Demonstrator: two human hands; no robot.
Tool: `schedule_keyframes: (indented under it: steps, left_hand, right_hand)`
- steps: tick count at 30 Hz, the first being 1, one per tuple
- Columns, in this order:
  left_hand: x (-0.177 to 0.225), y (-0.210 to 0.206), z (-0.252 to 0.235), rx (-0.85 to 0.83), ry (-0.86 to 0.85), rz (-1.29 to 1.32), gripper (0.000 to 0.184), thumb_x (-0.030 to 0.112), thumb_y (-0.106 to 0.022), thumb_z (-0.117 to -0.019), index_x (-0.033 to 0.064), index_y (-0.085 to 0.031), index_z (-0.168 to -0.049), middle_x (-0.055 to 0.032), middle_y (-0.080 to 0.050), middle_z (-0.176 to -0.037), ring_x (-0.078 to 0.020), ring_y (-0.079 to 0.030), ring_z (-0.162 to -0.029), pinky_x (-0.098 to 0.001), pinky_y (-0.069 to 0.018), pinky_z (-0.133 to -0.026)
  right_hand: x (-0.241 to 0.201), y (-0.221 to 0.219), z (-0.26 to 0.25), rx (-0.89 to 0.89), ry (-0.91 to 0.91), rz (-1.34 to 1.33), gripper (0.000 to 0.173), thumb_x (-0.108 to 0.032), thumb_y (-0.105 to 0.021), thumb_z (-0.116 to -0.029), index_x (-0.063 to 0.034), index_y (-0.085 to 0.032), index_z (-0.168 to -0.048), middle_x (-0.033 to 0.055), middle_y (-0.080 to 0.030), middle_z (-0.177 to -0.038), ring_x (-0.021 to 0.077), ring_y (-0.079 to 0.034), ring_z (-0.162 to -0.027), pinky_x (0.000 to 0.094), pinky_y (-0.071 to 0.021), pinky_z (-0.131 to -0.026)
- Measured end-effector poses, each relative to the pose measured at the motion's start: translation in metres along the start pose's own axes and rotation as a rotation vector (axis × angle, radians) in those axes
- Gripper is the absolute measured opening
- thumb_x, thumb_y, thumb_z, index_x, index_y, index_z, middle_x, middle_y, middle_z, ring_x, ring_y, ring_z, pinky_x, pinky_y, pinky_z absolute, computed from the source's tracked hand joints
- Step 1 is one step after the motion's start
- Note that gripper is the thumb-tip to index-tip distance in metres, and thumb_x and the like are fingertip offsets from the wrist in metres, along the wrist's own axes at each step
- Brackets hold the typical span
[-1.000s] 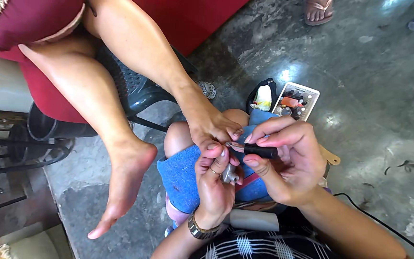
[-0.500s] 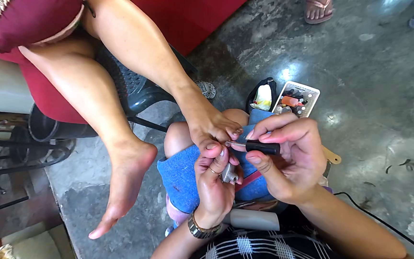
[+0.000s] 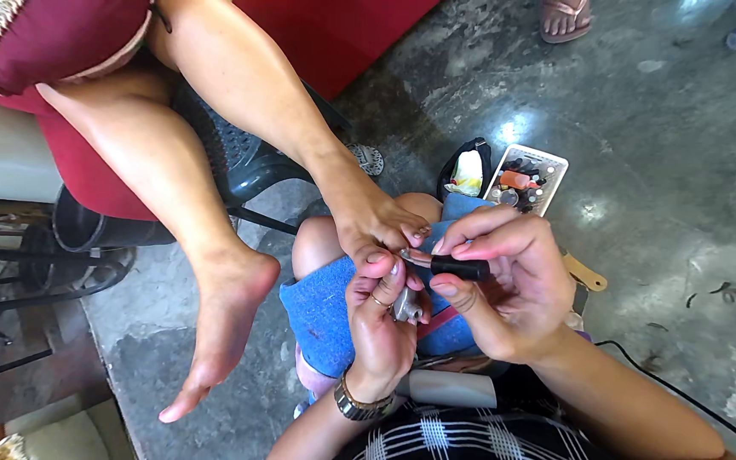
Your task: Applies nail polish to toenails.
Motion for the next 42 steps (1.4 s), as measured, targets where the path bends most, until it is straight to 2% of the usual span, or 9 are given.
schedule_keyframes:
  steps: [3,7,11,16,19,21,24,26,42]
  left_hand:
    - [0.000,0.000,0.000,0.003,-0.004,0.001,0.016,0.010,-0.059,-0.0998,0.0017,-0.070,-0.092,-0.0128,-0.070,-0.077,-0.0106,-0.065,-0.056,-0.0218,-0.0547,-0.051]
    - [-0.001,0.000,0.001,0.024,-0.007,-0.021,0.018,0.012,-0.058,-0.1000,0.0030,-0.070,-0.090,-0.0102,-0.067,-0.073,-0.0107,-0.064,-0.055,-0.0225,-0.0545,-0.051]
    - [-0.001,0.000,0.001,0.021,-0.010,-0.024,0.018,0.011,-0.057,-0.1000,0.0024,-0.068,-0.090,-0.0100,-0.066,-0.072,-0.0113,-0.064,-0.056,-0.0237,-0.0555,-0.053]
    - [0.000,0.001,0.001,0.049,-0.013,-0.060,0.019,0.012,-0.058,-0.0990,0.0026,-0.070,-0.086,-0.0088,-0.066,-0.070,-0.0101,-0.065,-0.058,-0.0238,-0.0559,-0.055]
    - [0.001,0.002,0.001,0.042,-0.012,-0.052,0.017,0.010,-0.058,-0.0991,0.0028,-0.069,-0.089,-0.0078,-0.065,-0.070,-0.0098,-0.065,-0.059,-0.0238,-0.0563,-0.058]
    - [0.002,0.003,0.002,0.038,-0.015,-0.046,0.016,0.010,-0.059,-0.0986,0.0032,-0.070,-0.088,-0.0078,-0.066,-0.070,-0.0095,-0.064,-0.058,-0.0228,-0.0552,-0.056]
    - [0.002,0.002,0.001,0.035,-0.010,-0.042,0.016,0.010,-0.060,-0.0981,0.0043,-0.070,-0.087,-0.0073,-0.066,-0.070,-0.0080,-0.061,-0.055,-0.0208,-0.0511,-0.051]
    - [0.002,0.002,0.001,0.031,-0.007,-0.036,0.017,0.010,-0.060,-0.0982,0.0042,-0.070,-0.086,-0.0075,-0.066,-0.070,-0.0081,-0.062,-0.056,-0.0212,-0.0522,-0.052]
    - [0.001,0.005,0.000,0.017,0.002,-0.004,0.016,0.010,-0.062,-0.0964,0.0036,-0.072,-0.085,-0.0085,-0.067,-0.070,-0.0092,-0.064,-0.058,-0.0219,-0.0536,-0.055]
  right_hand:
    - [-0.001,0.004,0.000,-0.028,-0.018,-0.054,0.020,-0.018,-0.067,-0.0985,-0.0075,-0.053,-0.109,0.0019,-0.060,-0.105,0.0059,-0.064,-0.094,0.0202,-0.0593,-0.078]
    - [-0.010,0.014,0.006,-0.060,-0.065,-0.173,0.019,-0.023,-0.067,-0.0978,-0.0126,-0.056,-0.109,-0.0023,-0.061,-0.099,0.0085,-0.068,-0.090,0.0333,-0.0650,-0.082]
    - [-0.013,0.013,0.020,-0.088,0.022,-0.061,0.020,-0.024,-0.069,-0.0976,-0.0088,-0.059,-0.104,0.0016,-0.065,-0.097,0.0120,-0.069,-0.088,0.0340,-0.0651,-0.080]
    - [-0.009,0.002,0.035,-0.178,0.221,0.275,0.009,-0.014,-0.071,-0.0947,-0.0066,-0.070,-0.099,0.0073,-0.076,-0.100,0.0183,-0.070,-0.101,0.0295,-0.0565,-0.092]
    - [-0.004,0.005,0.037,-0.172,0.099,0.090,0.028,-0.030,-0.061,-0.0987,-0.0073,-0.074,-0.106,0.0053,-0.075,-0.107,0.0166,-0.066,-0.109,0.0316,-0.0535,-0.096]
    - [0.002,0.007,0.036,-0.088,-0.131,-0.156,0.033,-0.038,-0.057,-0.1012,-0.0095,-0.073,-0.108,-0.0002,-0.072,-0.103,0.0092,-0.066,-0.100,0.0271,-0.0559,-0.088]
    - [0.015,0.000,0.031,0.057,-0.483,-0.390,0.009,-0.018,-0.066,-0.0955,-0.0122,-0.073,-0.095,-0.0021,-0.069,-0.081,0.0049,-0.066,-0.070,0.0213,-0.0579,-0.064]
    - [0.018,-0.006,0.027,0.084,-0.583,-0.420,0.011,-0.011,-0.067,-0.0945,-0.0101,-0.073,-0.086,-0.0011,-0.067,-0.072,0.0049,-0.063,-0.062,0.0201,-0.0555,-0.059]
    - [0.013,-0.015,0.012,0.103,-0.454,-0.192,0.010,-0.003,-0.071,-0.0905,-0.0061,-0.069,-0.081,-0.0037,-0.065,-0.067,0.0013,-0.060,-0.056,0.0159,-0.0529,-0.053]
Point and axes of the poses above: each hand's wrist, its own z-axis away from the middle knuckle, its own y-axis out of the back of the hand, x = y × z, the point moved 1 cm from there along -z, towards the middle knuckle
